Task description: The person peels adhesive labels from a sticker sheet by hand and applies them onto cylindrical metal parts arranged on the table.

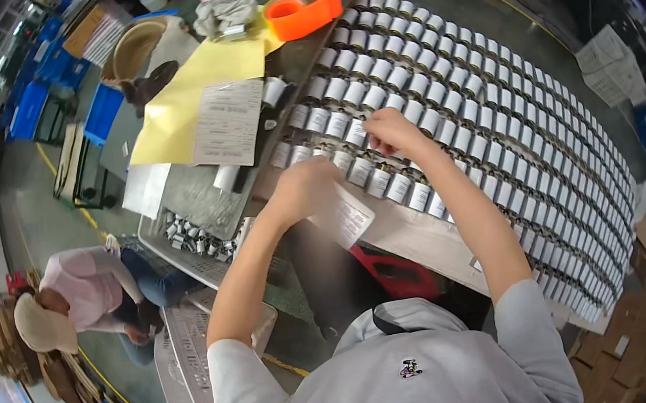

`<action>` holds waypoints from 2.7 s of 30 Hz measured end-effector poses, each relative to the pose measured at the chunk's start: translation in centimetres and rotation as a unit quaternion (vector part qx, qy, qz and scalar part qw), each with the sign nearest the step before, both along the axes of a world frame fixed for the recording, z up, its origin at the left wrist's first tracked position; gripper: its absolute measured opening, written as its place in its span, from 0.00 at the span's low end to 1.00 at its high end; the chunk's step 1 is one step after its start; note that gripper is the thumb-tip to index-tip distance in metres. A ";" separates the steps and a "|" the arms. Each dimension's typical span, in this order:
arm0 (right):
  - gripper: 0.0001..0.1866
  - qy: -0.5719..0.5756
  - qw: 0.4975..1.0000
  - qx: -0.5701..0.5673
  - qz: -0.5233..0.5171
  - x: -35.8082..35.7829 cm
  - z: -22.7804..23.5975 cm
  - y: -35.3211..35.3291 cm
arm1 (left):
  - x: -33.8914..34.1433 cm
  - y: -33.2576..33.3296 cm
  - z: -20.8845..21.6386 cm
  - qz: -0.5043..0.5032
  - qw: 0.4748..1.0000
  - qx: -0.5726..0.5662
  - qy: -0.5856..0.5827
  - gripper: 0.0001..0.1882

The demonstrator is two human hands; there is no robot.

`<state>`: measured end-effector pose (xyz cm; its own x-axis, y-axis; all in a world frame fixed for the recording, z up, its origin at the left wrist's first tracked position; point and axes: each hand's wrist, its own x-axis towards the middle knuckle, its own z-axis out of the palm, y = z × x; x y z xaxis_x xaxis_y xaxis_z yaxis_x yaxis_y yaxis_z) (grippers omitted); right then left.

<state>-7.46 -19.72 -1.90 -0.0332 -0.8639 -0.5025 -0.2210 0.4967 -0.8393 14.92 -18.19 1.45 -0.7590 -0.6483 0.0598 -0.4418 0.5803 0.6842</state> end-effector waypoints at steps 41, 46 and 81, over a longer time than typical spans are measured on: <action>0.15 0.221 0.967 -0.107 -0.072 -0.7 -1.5 3.4 | -5.1 -2.7 -5.8 -0.101 0.943 -0.267 -0.169 0.12; 0.12 0.174 0.960 -0.218 -0.011 -0.7 -1.3 8.3 | -5.5 -0.9 -4.7 -0.072 0.955 -0.246 -0.150 0.08; 0.05 -0.096 0.933 -0.322 -0.126 0.1 6.2 17.3 | -3.3 6.9 3.8 0.137 0.926 0.226 0.270 0.05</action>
<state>-7.38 -2.39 4.33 -0.2389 -0.9658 0.1004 0.0200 -0.1082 -0.9939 11.58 -11.26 5.28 -0.5006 -0.8637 0.0580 -0.0517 0.0967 0.9940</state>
